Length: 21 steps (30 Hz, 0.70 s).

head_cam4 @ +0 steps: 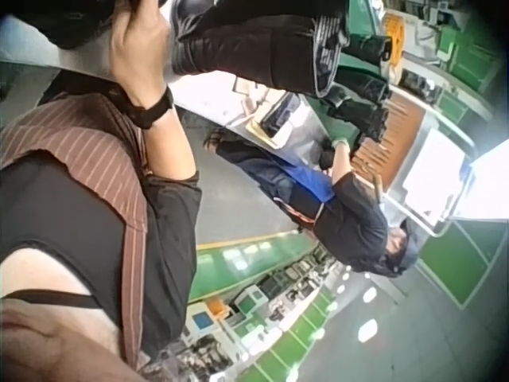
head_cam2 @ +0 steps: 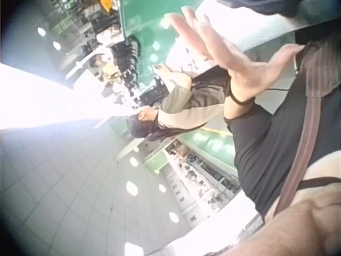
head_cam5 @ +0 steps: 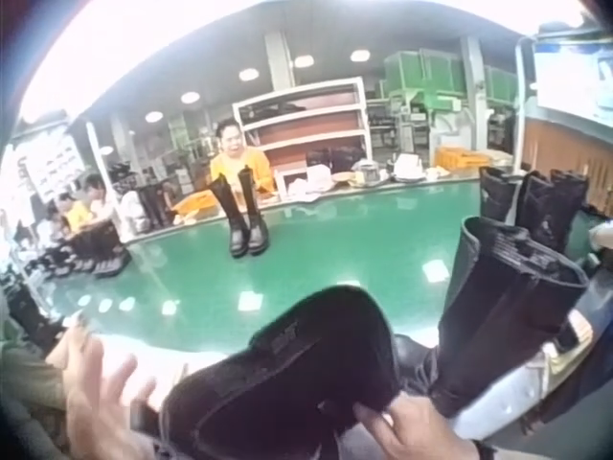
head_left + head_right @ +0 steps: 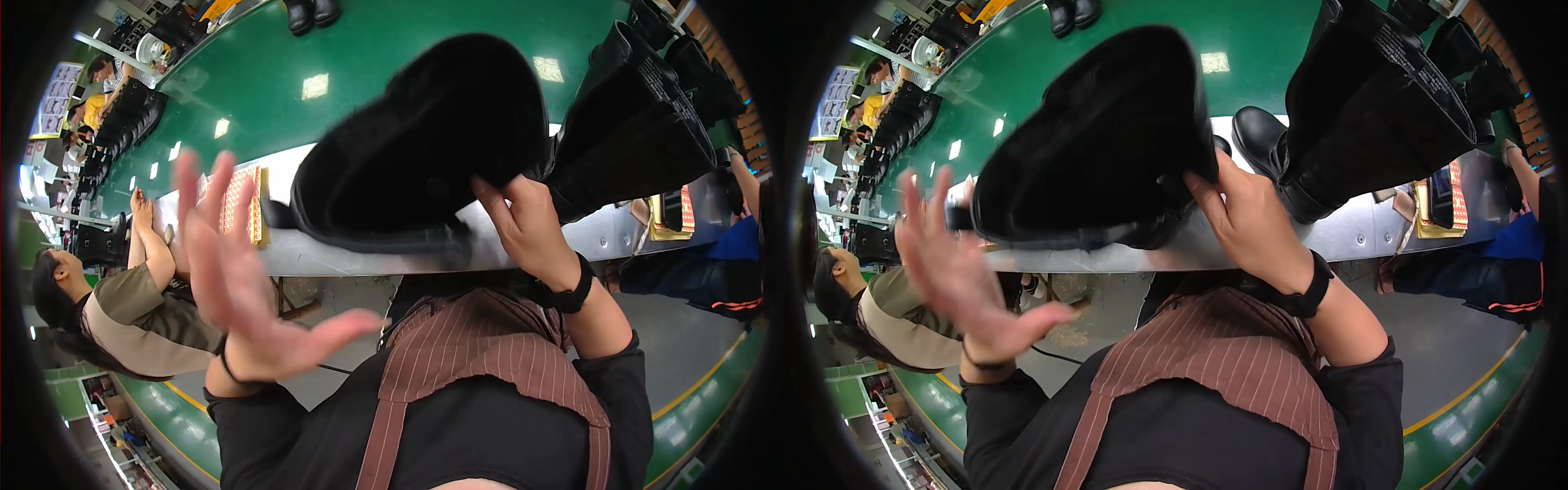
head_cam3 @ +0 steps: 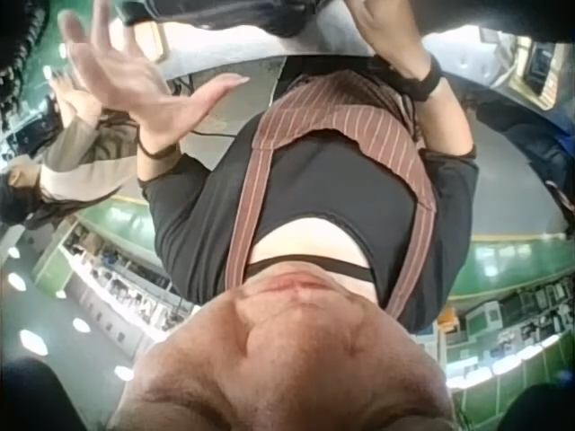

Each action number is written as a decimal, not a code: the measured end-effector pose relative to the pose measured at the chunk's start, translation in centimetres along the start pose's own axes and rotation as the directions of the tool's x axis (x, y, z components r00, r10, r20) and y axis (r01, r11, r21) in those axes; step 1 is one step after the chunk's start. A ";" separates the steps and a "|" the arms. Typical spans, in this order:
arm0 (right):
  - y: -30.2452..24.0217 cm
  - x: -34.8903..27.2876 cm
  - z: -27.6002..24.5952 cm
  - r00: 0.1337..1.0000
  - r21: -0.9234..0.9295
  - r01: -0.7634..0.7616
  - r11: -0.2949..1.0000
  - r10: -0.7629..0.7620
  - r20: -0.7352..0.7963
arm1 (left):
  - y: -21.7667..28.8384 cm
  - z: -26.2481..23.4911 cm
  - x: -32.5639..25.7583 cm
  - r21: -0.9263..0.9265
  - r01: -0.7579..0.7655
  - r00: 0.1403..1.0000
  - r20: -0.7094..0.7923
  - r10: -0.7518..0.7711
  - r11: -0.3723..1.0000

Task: Inspect the interior and exterior of black leather boots on an assembly line.

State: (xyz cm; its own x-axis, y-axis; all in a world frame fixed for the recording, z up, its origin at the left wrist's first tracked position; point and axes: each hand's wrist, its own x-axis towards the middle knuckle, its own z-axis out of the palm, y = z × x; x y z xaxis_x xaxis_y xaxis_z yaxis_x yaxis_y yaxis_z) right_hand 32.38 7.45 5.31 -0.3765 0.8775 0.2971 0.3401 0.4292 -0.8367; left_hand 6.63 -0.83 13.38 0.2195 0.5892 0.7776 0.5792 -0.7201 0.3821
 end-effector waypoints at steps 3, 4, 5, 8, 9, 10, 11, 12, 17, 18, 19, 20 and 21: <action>1.2 -0.3 1.9 0.997 0.189 0.037 0.981 -0.025 -0.067 | -3.6 1.5 -7.0 -0.080 0.385 0.907 0.215 -0.361 0.919; 1.4 -0.5 2.4 0.988 0.309 0.102 0.946 -0.060 -0.141 | -4.9 2.8 -8.1 -0.173 0.445 0.876 0.290 -0.386 0.879; 1.1 -0.8 2.1 0.995 0.336 0.005 0.942 0.028 -0.092 | -5.2 3.8 -8.2 -0.173 0.498 0.845 0.320 -0.429 0.850; 3.6 -2.5 1.6 0.929 0.184 -0.349 0.919 0.313 0.197 | -6.1 5.7 -7.5 -0.134 0.640 0.713 0.471 -0.520 0.757; 3.7 -2.7 1.9 0.894 0.129 -0.401 0.907 0.357 0.270 | -6.5 6.1 -7.2 -0.079 0.722 0.596 0.575 -0.560 0.687; 4.2 -2.9 2.6 0.894 0.127 -0.402 0.907 0.359 0.267 | -6.8 6.4 -6.7 -0.082 0.721 0.597 0.577 -0.558 0.688; 5.0 -3.2 3.7 0.909 0.143 -0.360 0.922 0.312 0.276 | -6.9 6.6 -6.1 -0.081 0.672 0.665 0.503 -0.552 0.736; 5.4 -3.2 4.5 0.921 0.158 -0.320 0.934 0.267 0.285 | -7.3 6.8 -5.4 -0.075 0.622 0.726 0.427 -0.539 0.779; 6.1 -2.5 5.4 0.869 0.195 -0.442 0.875 0.364 0.336 | -9.1 1.1 -2.1 0.300 0.264 0.611 0.684 -0.399 0.917; 6.2 -2.5 5.3 0.857 0.220 -0.467 0.857 0.378 0.349 | -9.1 -0.4 -1.2 0.633 0.211 0.402 0.639 -0.656 0.745; 6.7 -2.7 5.2 0.854 0.230 -0.466 0.854 0.366 0.371 | -9.8 -2.3 -2.0 0.528 0.183 0.568 0.632 -0.528 0.829; 7.0 -2.9 5.3 0.849 0.240 -0.466 0.851 0.355 0.392 | -9.4 -4.0 -2.6 0.579 -0.013 0.696 0.591 -0.408 0.815; 6.9 -2.9 5.4 0.845 0.240 -0.461 0.854 0.340 0.414 | -8.9 -5.5 -3.0 0.729 -0.245 0.704 0.587 -0.400 0.639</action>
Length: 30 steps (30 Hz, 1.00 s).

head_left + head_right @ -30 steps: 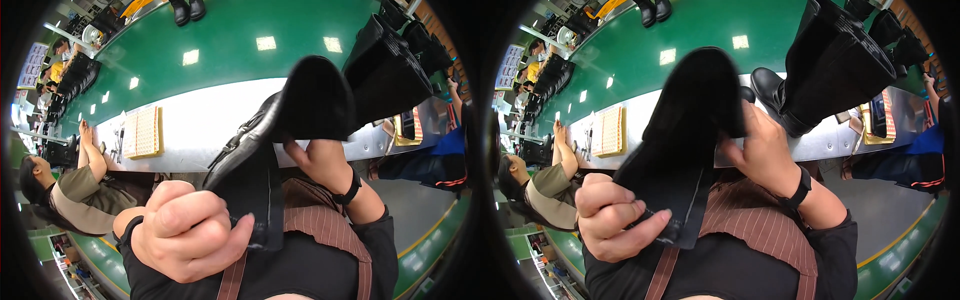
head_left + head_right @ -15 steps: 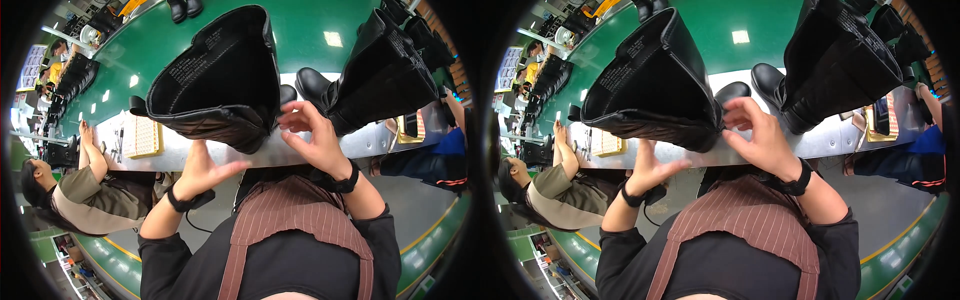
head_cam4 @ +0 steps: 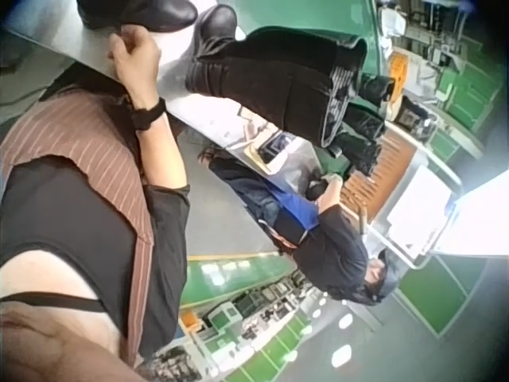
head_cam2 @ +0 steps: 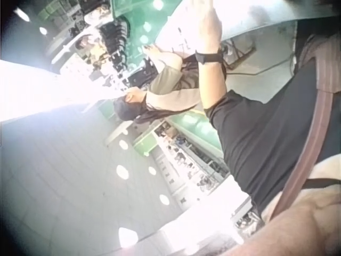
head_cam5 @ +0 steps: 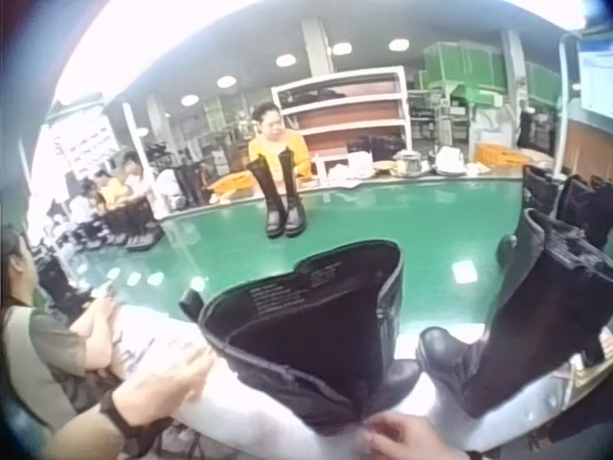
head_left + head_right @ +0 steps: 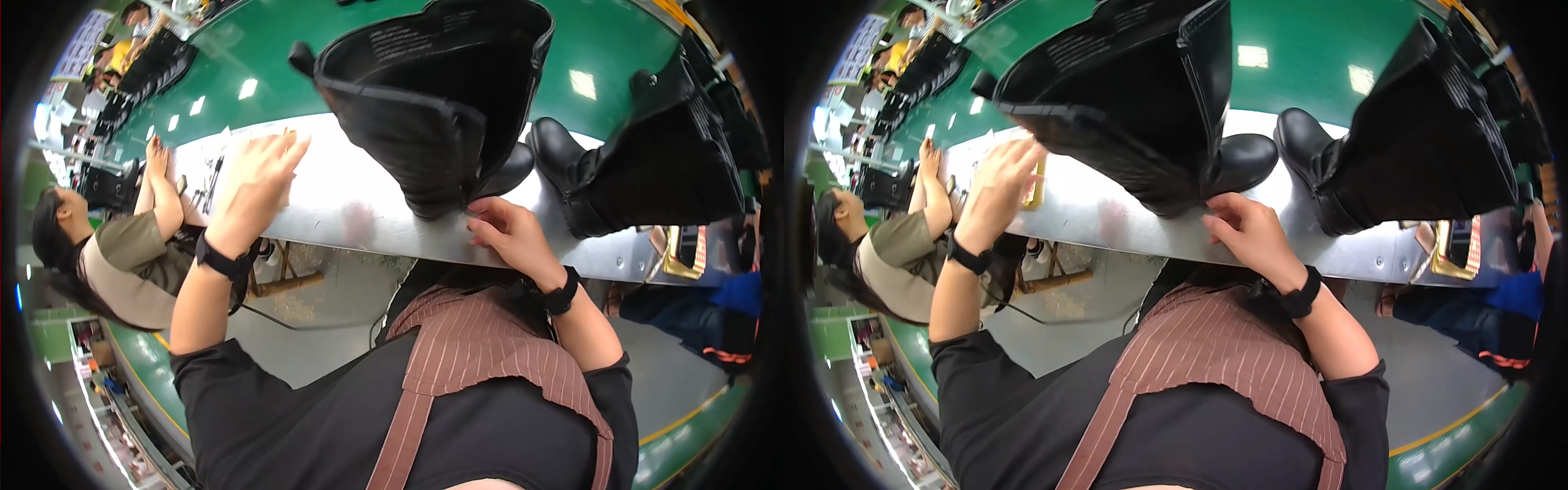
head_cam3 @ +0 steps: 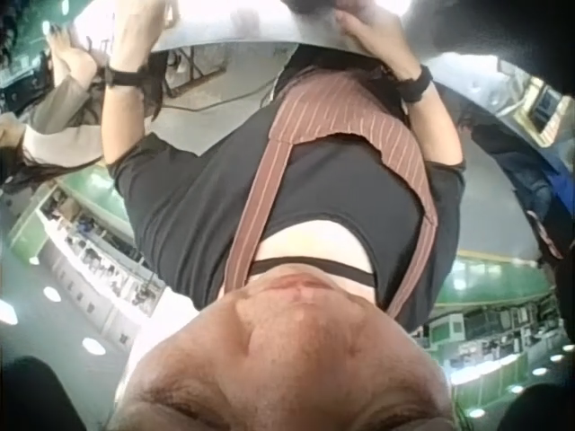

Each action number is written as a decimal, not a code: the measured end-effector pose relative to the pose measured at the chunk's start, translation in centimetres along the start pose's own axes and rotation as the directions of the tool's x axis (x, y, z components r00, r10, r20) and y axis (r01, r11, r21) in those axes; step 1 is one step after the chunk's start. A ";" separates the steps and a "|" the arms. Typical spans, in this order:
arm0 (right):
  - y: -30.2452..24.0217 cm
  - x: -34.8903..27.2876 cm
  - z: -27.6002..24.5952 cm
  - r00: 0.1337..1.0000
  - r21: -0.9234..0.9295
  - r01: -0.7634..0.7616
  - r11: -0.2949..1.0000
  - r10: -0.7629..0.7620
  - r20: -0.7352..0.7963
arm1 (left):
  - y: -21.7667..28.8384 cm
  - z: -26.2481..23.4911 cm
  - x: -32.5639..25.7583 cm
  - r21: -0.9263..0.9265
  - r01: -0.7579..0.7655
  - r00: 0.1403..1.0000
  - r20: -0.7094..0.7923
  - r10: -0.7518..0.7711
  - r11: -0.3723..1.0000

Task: Inspect the interior and exterior of black leather boots on an assembly line.

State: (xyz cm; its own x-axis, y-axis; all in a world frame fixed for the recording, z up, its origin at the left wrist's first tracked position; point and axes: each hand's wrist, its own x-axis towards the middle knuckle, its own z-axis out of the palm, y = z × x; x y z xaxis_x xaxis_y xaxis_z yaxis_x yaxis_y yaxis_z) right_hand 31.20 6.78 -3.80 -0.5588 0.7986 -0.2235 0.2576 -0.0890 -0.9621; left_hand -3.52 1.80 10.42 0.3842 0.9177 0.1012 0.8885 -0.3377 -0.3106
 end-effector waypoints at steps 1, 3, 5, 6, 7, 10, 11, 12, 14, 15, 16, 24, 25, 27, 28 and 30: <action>-0.1 -0.2 0.0 1.000 -0.003 -0.009 1.000 0.009 -0.009 | -0.6 -0.2 -1.1 0.318 -0.013 1.000 -0.006 0.016 0.948; -0.3 -0.2 0.1 1.000 -0.009 -0.021 1.000 0.021 -0.007 | 0.2 0.5 -4.5 0.321 0.017 0.998 0.052 -0.035 0.947; -0.5 -0.3 0.2 1.000 -0.051 0.003 0.999 -0.005 -0.023 | 2.6 1.6 -7.4 0.194 0.058 0.985 0.150 -0.088 0.979; -0.7 -0.4 0.3 1.000 -0.053 0.005 0.999 -0.005 -0.012 | 4.3 2.6 -9.1 0.063 0.069 0.983 0.167 -0.079 0.996; -0.7 -0.4 0.5 0.999 -0.045 0.017 0.999 -0.019 -0.044 | 6.2 3.2 -9.5 -0.218 0.183 0.962 0.239 -0.130 0.959; -1.0 -0.2 0.7 0.996 -0.051 0.039 0.998 -0.042 -0.074 | 12.2 7.5 -8.9 -0.616 0.345 0.925 0.096 -0.367 0.708; -1.1 -0.1 0.8 0.997 -0.067 0.042 0.997 -0.047 -0.065 | 13.3 8.6 -8.1 -0.666 0.399 0.893 0.127 -0.431 0.630; -1.1 0.0 0.9 0.996 -0.069 0.036 0.997 -0.042 -0.078 | 14.2 8.3 -6.6 -0.748 0.458 0.829 0.164 -0.535 0.481; -1.2 0.3 1.0 0.998 -0.018 0.001 1.000 -0.002 -0.062 | 15.0 7.6 -3.4 -0.823 0.474 0.765 0.208 -0.610 0.313; -0.9 0.6 0.9 0.997 -0.024 -0.001 1.000 -0.001 -0.080 | 15.1 7.3 -1.8 -0.867 0.386 0.777 0.120 -0.619 0.316; -0.3 1.0 1.0 0.997 0.001 -0.024 1.000 0.024 -0.075 | 15.0 7.4 -0.5 -0.902 0.295 0.775 0.033 -0.631 0.316; -1.8 2.0 0.7 0.987 -0.052 -0.149 0.988 0.151 0.048 | 14.6 11.4 4.7 -0.977 0.200 0.922 0.214 -0.323 -0.078; -1.7 2.2 0.6 0.977 -0.020 -0.188 0.982 0.189 0.100 | 14.9 11.3 4.7 -0.974 0.219 0.911 0.225 -0.345 -0.057; -1.6 2.1 0.4 0.979 -0.063 -0.187 0.980 0.191 0.076 | 15.3 11.2 4.9 -0.983 0.184 0.916 0.168 -0.364 0.009; -1.2 2.0 0.5 0.985 0.005 -0.164 0.986 0.163 0.062 | 15.5 11.2 4.7 -0.983 0.181 0.909 0.165 -0.382 0.005; -1.6 1.4 0.8 0.996 0.087 -0.095 0.992 0.094 0.009 | 15.6 11.5 4.7 -0.985 0.172 0.901 0.159 -0.403 -0.004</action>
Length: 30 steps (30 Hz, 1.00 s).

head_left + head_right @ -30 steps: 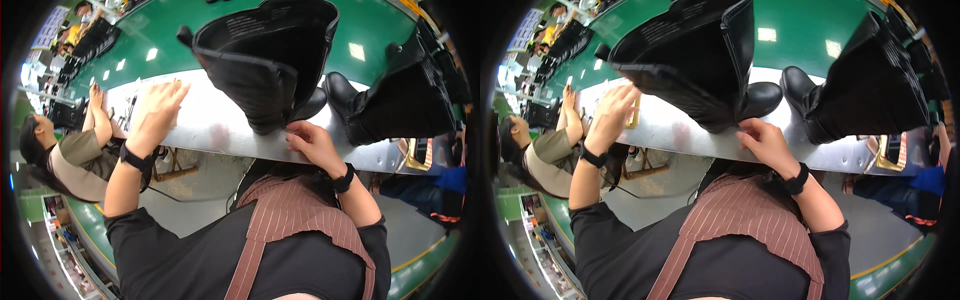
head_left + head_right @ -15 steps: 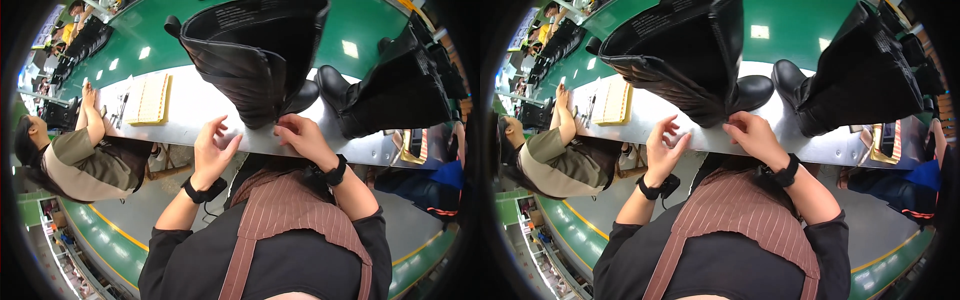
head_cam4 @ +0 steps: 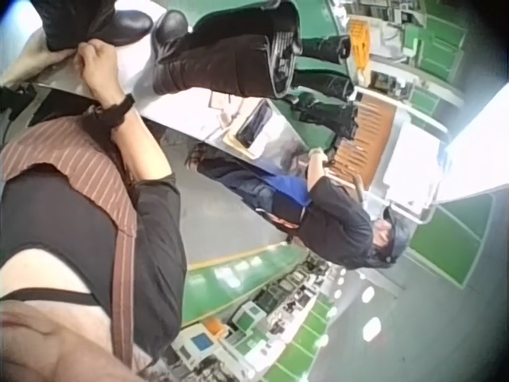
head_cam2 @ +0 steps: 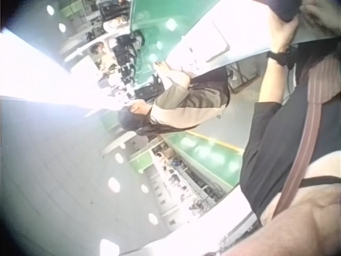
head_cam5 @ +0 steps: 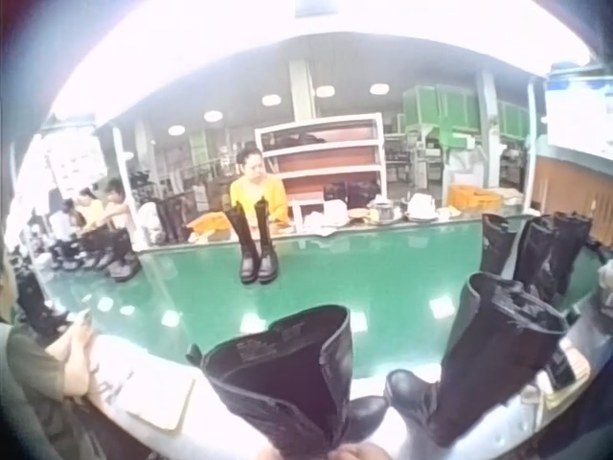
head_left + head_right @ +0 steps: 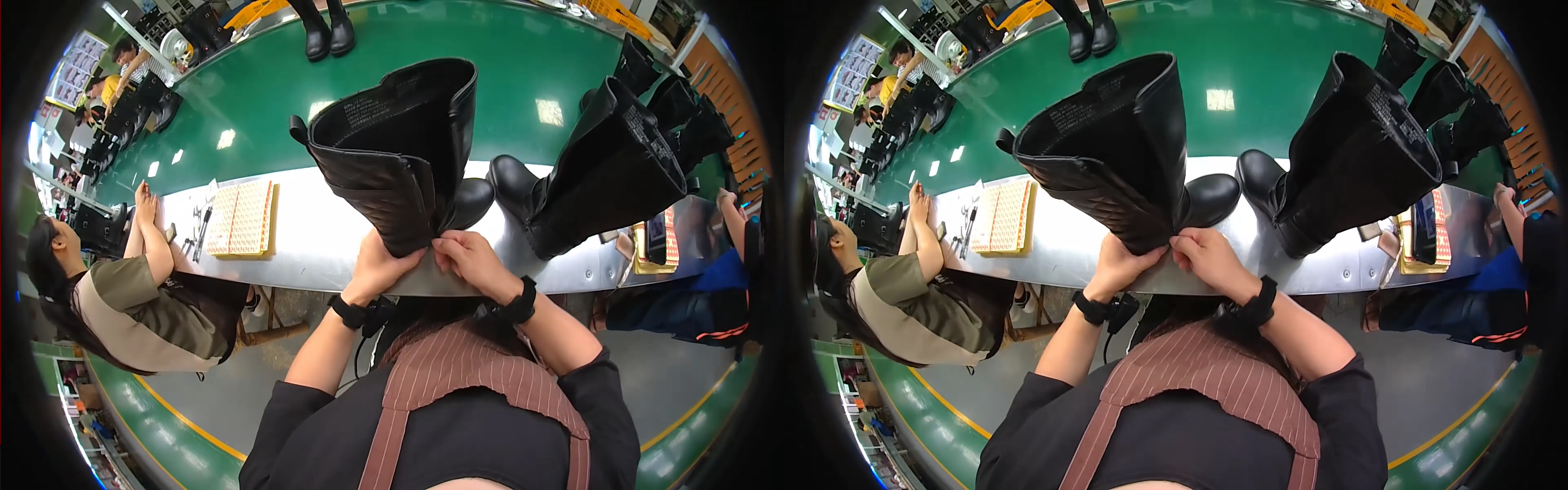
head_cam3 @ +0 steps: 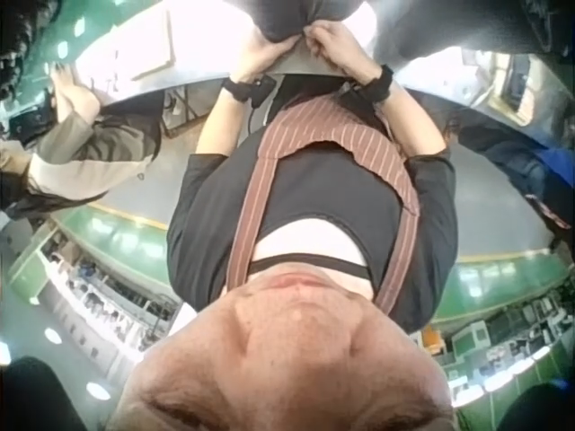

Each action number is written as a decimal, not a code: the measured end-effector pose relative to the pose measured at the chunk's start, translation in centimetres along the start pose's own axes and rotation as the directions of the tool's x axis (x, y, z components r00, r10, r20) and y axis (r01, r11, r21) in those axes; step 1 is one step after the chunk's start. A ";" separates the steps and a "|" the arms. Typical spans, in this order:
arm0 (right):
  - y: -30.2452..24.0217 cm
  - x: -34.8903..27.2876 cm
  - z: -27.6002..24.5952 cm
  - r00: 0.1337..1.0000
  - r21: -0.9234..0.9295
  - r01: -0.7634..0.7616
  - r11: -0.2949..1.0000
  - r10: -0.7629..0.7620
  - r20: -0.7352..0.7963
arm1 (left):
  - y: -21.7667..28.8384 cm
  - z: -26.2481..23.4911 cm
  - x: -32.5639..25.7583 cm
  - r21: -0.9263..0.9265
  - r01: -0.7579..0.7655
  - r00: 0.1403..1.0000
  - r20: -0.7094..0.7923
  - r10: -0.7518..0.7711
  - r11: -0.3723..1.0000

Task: Inspect the interior and exterior of black leather boots on an assembly line.

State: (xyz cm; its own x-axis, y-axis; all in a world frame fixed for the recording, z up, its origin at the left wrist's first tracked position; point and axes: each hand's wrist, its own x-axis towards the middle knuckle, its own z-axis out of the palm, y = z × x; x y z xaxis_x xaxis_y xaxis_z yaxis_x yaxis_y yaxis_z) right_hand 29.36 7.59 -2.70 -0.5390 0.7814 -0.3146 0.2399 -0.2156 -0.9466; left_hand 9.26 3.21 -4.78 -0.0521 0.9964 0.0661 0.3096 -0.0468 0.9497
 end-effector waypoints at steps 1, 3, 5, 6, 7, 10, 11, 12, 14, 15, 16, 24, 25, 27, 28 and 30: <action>-0.4 -0.4 0.2 1.000 -0.004 0.008 1.000 -0.008 -0.002 | 0.1 0.0 0.0 0.001 -0.009 1.000 -0.003 0.009 1.000; -1.7 -1.3 0.4 0.989 0.324 0.140 0.936 -0.146 -0.004 | 0.2 0.0 0.1 0.048 -0.009 1.000 0.028 0.008 0.999; -6.6 -3.3 -0.4 0.975 0.282 0.207 0.937 -0.220 0.013 | 0.8 -0.2 0.2 0.085 -0.021 0.999 0.046 0.017 0.996; -9.1 -4.3 -0.5 0.956 0.281 0.273 0.920 -0.291 0.024 | 0.6 -0.4 0.0 0.044 -0.016 0.999 0.033 0.014 0.999; -10.5 -4.9 -0.7 0.932 0.278 0.342 0.898 -0.361 0.019 | 0.6 -0.3 0.1 -0.001 -0.019 0.999 0.035 0.019 1.000; -11.2 -5.0 -0.5 0.940 0.353 0.300 0.886 -0.338 0.049 | 0.3 -0.2 0.1 -0.074 0.014 0.998 0.055 -0.010 0.997; -11.4 -5.0 -0.6 0.945 0.393 0.261 0.882 -0.317 0.085 | 0.5 -0.2 0.2 -0.075 0.006 0.998 0.062 -0.002 0.997; -11.6 -4.9 -0.8 0.942 0.362 0.265 0.894 -0.320 0.101 | 1.0 -0.2 0.0 -0.044 0.026 0.999 0.047 -0.024 0.999; -11.6 -4.3 -1.4 0.936 0.278 0.293 0.915 -0.333 0.109 | 0.5 -0.7 0.1 -0.063 0.116 0.989 0.104 -0.109 0.991; -11.6 -3.9 -1.7 0.931 0.192 0.324 0.926 -0.349 0.111 | 0.9 -0.8 0.3 -0.063 0.107 0.990 0.103 -0.100 0.992; -11.1 -3.8 -1.5 0.928 0.189 0.332 0.924 -0.356 0.111 | 1.6 -1.0 0.3 -0.037 -0.033 0.997 0.074 0.036 0.999; -9.6 -3.1 -0.8 0.934 0.020 0.357 0.934 -0.357 0.018 | 18.8 -4.1 -0.1 0.588 -0.671 0.486 -0.111 0.867 0.451; -9.0 -2.6 -0.7 0.931 0.044 0.363 0.931 -0.364 0.019 | 20.1 -4.0 0.0 0.675 -0.614 0.560 0.007 0.828 0.409; -7.2 -1.7 -0.5 0.925 0.075 0.377 0.923 -0.380 0.028 | 20.9 -3.2 0.5 0.729 -0.503 0.706 0.037 0.707 0.464; -6.4 -1.4 -0.5 0.939 0.080 0.338 0.938 -0.342 0.037 | 21.3 -2.7 0.7 0.767 -0.441 0.722 -0.006 0.692 0.467; -5.8 -1.4 -0.6 0.946 0.080 0.313 0.946 -0.318 0.060 | 20.8 -2.8 0.9 0.783 -0.426 0.729 0.001 0.684 0.453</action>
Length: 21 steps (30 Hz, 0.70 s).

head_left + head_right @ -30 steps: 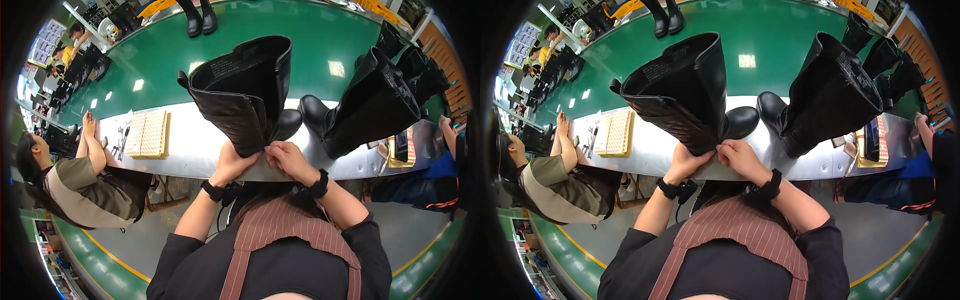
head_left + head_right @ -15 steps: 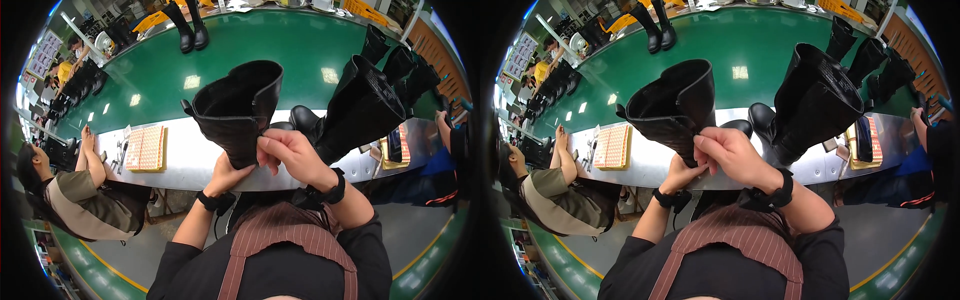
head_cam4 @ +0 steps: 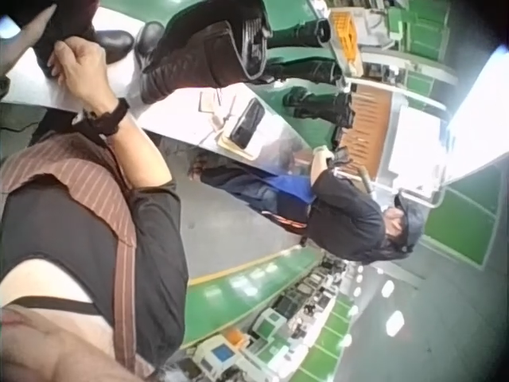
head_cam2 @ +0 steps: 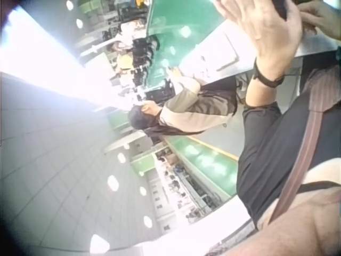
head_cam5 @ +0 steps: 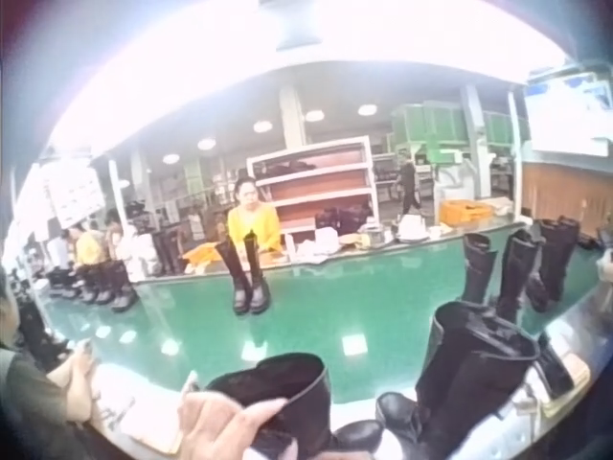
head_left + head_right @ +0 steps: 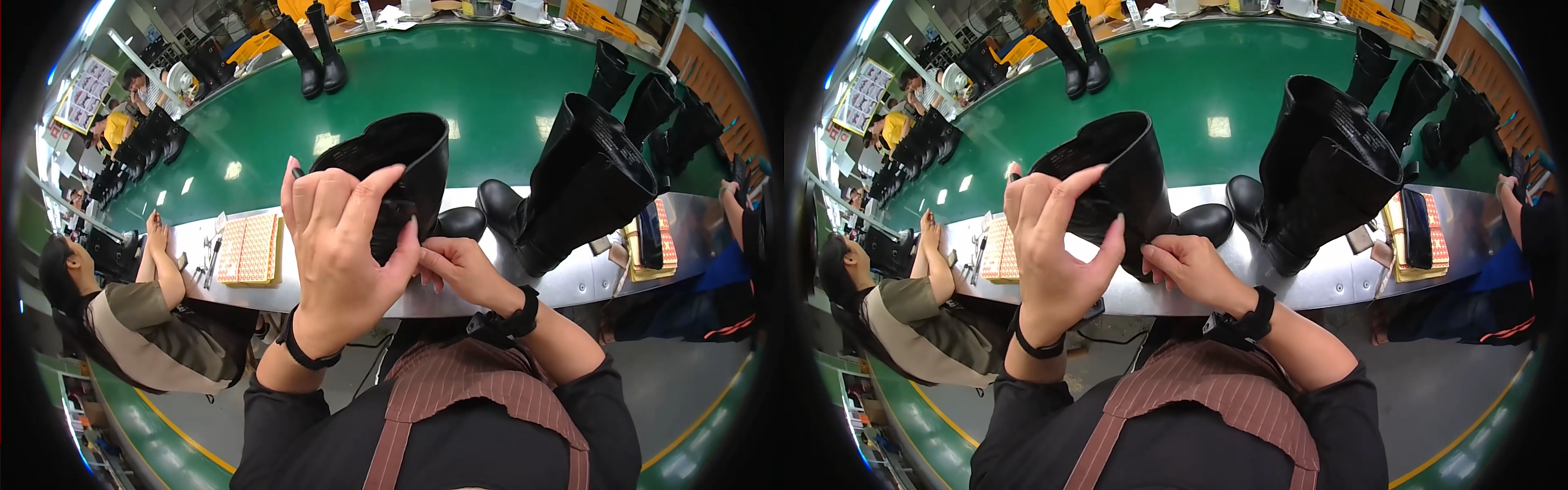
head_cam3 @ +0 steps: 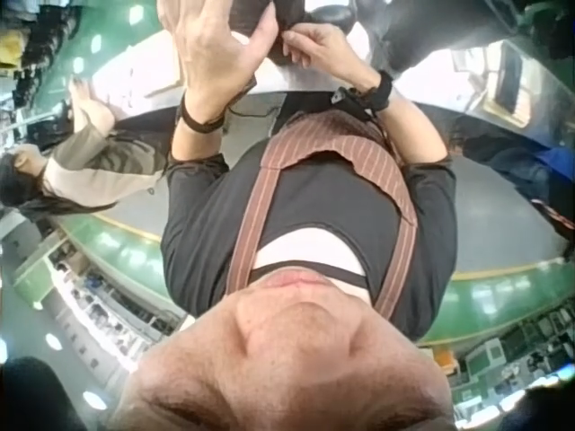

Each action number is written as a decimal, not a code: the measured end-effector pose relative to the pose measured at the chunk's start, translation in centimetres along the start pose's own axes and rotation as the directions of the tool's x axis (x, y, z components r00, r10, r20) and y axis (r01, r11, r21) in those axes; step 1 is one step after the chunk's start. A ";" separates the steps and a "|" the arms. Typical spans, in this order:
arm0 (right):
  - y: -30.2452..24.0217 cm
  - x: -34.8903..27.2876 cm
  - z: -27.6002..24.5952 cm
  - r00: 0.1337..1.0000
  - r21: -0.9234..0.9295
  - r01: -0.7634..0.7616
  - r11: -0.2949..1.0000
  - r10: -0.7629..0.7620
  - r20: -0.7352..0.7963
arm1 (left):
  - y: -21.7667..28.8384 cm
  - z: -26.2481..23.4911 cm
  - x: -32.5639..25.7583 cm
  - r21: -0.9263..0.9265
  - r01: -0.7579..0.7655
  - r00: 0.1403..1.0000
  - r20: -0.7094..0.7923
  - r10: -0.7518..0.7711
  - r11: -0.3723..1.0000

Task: Inspect the interior and exterior of black leather boots on an assembly line.

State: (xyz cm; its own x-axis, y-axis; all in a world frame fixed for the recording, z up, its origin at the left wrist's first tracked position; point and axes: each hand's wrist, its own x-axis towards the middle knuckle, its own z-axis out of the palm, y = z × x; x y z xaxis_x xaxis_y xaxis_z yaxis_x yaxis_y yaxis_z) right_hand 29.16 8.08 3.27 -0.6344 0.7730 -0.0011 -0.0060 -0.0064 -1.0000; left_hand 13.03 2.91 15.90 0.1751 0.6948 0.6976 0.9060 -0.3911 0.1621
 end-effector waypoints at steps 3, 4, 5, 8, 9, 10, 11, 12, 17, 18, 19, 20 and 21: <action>-0.5 0.0 -0.2 1.000 -0.004 0.005 1.000 -0.005 0.006 | 0.5 -0.2 0.2 -0.038 0.023 0.999 0.036 -0.022 0.999; -0.6 0.0 -0.2 1.000 -0.002 0.009 1.000 -0.009 0.003 | 0.6 0.0 0.1 -0.020 -0.021 0.998 0.057 0.023 1.000; -0.7 -0.1 -0.1 1.000 0.007 0.009 1.000 -0.009 -0.008 | 0.6 0.3 -0.1 -0.003 -0.066 0.995 0.079 0.066 0.998; -0.8 -0.3 0.0 0.999 0.025 0.031 0.999 -0.031 -0.009 | 0.0 3.4 -1.1 0.095 -0.073 0.967 -0.238 0.094 0.993; -0.5 -0.2 -0.2 0.999 0.041 0.040 0.998 -0.040 -0.012 | -0.7 5.2 -1.3 0.079 -0.045 0.869 -0.489 0.078 0.996; -0.2 -0.1 -0.4 0.999 0.056 0.038 0.998 -0.038 0.001 | -2.5 6.7 -2.5 0.097 -0.051 0.801 -0.591 0.099 0.994; 0.5 0.0 -0.7 0.999 0.080 0.041 0.996 -0.041 0.000 | -2.4 7.1 -3.4 0.091 0.118 0.853 -0.519 -0.054 0.989; 0.6 -0.1 -0.7 0.999 0.081 0.039 0.996 -0.040 0.013 | -2.3 7.3 -4.1 -0.074 0.182 0.837 -0.511 -0.194 0.980; 0.0 -0.8 -1.1 0.997 0.075 0.002 0.997 -0.007 0.076 | -4.0 10.6 -10.5 -0.733 0.634 0.683 0.379 -0.624 0.249; -0.2 -1.0 -1.2 0.996 0.065 0.004 0.998 -0.009 0.085 | -4.2 10.6 -10.9 -0.712 0.673 0.672 0.474 -0.569 0.201; -0.3 -1.0 -1.5 0.996 0.051 0.010 0.999 -0.014 0.086 | -4.4 10.9 -10.9 -0.688 0.708 0.660 0.564 -0.497 0.159; -0.3 -1.3 -1.6 0.995 0.049 -0.025 0.998 0.020 0.094 | -4.9 10.6 -11.2 -0.671 0.688 0.717 0.569 -0.404 0.276; -0.4 -1.1 -1.6 0.994 0.041 -0.054 0.998 0.049 0.102 | -5.5 10.5 -11.4 -0.658 0.643 0.765 0.568 -0.304 0.391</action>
State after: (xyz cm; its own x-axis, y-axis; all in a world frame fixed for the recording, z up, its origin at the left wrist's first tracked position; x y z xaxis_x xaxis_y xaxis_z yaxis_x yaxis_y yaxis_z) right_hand 31.10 8.25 3.69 -0.7092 0.7033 -0.0496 -0.0036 -0.0740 -0.9973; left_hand 10.06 3.46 -0.27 0.0775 0.9931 0.0885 0.2127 -0.1032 0.9716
